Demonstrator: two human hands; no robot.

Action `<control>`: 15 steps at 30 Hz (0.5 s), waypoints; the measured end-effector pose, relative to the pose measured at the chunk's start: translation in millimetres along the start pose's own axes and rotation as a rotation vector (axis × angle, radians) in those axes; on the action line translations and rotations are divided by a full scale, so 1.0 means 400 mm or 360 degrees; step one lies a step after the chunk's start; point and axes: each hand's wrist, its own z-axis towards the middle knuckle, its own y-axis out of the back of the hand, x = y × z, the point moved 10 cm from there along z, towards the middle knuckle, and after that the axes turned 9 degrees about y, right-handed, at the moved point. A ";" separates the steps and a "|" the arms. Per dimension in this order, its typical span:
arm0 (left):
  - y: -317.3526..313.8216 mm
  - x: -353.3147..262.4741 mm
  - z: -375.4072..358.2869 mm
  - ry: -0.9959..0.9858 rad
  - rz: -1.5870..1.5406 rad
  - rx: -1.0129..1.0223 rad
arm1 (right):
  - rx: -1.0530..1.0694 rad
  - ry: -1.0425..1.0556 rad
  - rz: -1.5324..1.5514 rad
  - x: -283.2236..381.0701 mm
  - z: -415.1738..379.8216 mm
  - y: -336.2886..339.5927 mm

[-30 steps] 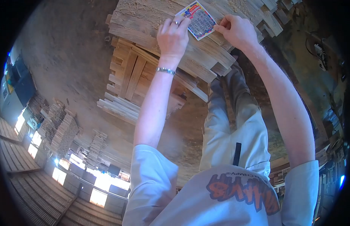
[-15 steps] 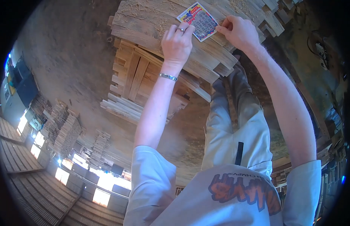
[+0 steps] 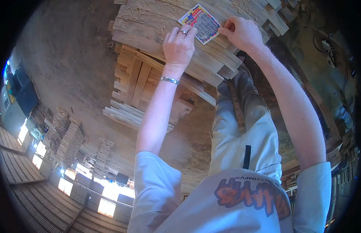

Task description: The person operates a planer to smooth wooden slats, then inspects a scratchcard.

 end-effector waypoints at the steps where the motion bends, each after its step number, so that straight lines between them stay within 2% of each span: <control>1: -0.004 -0.003 0.008 -0.0013 0.0014 -0.0009 | 0.0062 -0.0042 -0.0004 -0.003 0.001 -0.005; 4: -0.036 -0.034 0.076 -0.0083 -0.0029 -0.0156 | 0.0024 -0.0004 0.0002 -0.005 0.002 -0.003; 7: -0.069 -0.043 0.108 -0.0048 -0.0047 -0.0128 | -0.0097 0.0062 0.0007 -0.001 0.001 0.004; 13: -0.006 0.008 0.012 0.0011 0.0097 -0.0067 | -0.0094 0.0133 0.0057 0.000 0.002 0.003; 15: -0.010 0.012 0.037 0.0053 0.0047 -0.0169 | -0.0070 0.0078 0.0025 -0.001 0.001 0.002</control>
